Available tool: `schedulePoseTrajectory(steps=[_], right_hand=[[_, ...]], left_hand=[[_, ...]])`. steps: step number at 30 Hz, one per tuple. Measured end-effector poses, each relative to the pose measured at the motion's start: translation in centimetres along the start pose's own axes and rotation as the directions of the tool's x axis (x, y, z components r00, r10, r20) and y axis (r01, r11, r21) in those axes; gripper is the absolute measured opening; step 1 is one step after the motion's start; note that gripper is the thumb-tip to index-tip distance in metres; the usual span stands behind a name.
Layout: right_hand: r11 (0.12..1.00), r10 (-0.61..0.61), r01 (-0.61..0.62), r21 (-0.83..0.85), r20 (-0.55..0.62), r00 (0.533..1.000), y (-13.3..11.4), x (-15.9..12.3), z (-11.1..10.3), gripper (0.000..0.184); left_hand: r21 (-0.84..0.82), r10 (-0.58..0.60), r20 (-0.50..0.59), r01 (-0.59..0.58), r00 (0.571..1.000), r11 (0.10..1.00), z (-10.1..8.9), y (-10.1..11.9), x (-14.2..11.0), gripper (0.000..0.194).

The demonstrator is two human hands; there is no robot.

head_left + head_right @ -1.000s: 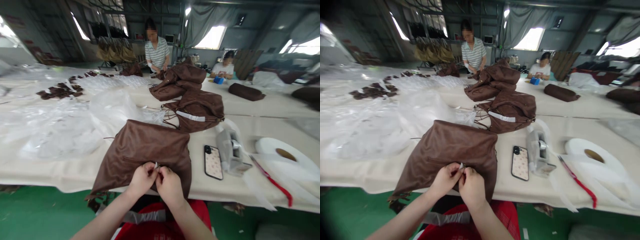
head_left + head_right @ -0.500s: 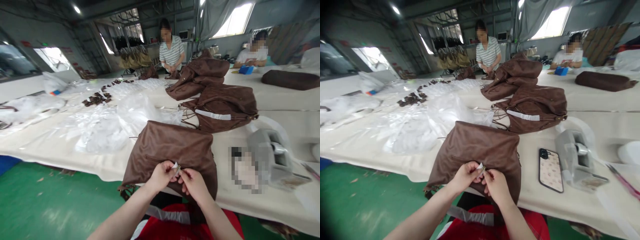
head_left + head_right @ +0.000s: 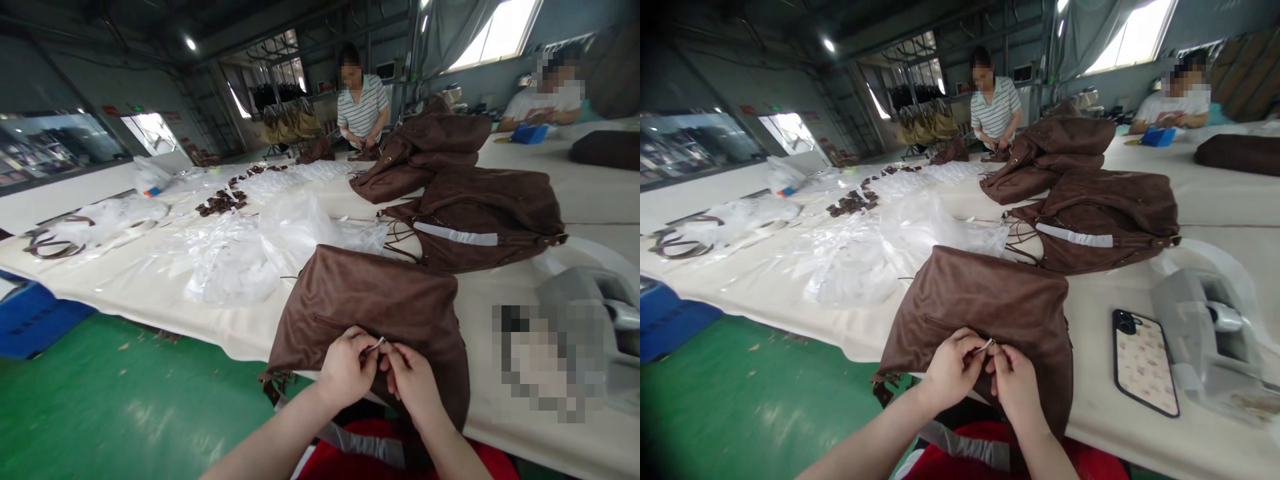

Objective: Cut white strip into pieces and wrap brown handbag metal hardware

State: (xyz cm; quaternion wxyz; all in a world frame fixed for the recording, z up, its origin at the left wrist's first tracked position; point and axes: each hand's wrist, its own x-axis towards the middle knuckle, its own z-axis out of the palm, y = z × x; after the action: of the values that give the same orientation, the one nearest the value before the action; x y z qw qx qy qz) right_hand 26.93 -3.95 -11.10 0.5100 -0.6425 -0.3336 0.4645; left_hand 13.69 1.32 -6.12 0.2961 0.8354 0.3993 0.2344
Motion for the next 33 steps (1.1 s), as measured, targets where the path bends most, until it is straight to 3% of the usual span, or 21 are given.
schedulePoseTrajectory(steps=[8,13,17,19,22,26,29,33], right_hand=[[0.995,-0.053,0.051,0.088,0.020,0.998,0.9,-0.4,-0.7,0.045],[0.996,0.071,-0.074,0.053,0.059,0.996,0.3,-0.5,-0.7,0.047],[0.974,0.113,-0.133,0.181,0.116,0.987,-0.4,-0.2,0.1,0.043],[0.959,0.127,-0.141,0.247,0.072,0.989,-0.8,-0.2,0.4,0.040],[0.946,0.137,-0.138,0.295,0.023,0.990,-1.1,-0.3,0.7,0.035],[0.942,0.145,-0.141,0.306,0.011,0.989,-1.2,-0.4,0.7,0.034],[0.943,0.131,-0.131,0.305,0.021,0.991,-1.2,-0.5,0.6,0.037],[0.950,0.098,-0.103,0.296,0.031,0.995,-1.1,-0.8,0.4,0.041]], left_hand=[[-0.008,-0.052,-0.031,0.051,0.998,0.999,0.5,-0.5,0.4,0.021],[-0.245,-0.164,0.026,0.166,0.986,0.955,0.7,-1.0,0.7,0.019],[-0.312,-0.171,0.101,0.195,0.980,0.930,0.2,-0.6,0.9,0.022],[-0.196,-0.132,0.059,0.141,0.989,0.970,-0.1,-0.4,0.7,0.022],[0.154,0.047,0.002,-0.047,0.999,0.987,0.1,-0.1,-0.3,0.026],[0.598,0.242,0.108,-0.257,0.964,0.759,1.1,-0.2,-1.8,0.039],[0.697,0.291,0.184,-0.333,0.939,0.634,1.8,-0.3,-2.3,0.043],[0.702,0.292,0.228,-0.365,0.929,0.611,1.9,-0.4,-2.3,0.043]])
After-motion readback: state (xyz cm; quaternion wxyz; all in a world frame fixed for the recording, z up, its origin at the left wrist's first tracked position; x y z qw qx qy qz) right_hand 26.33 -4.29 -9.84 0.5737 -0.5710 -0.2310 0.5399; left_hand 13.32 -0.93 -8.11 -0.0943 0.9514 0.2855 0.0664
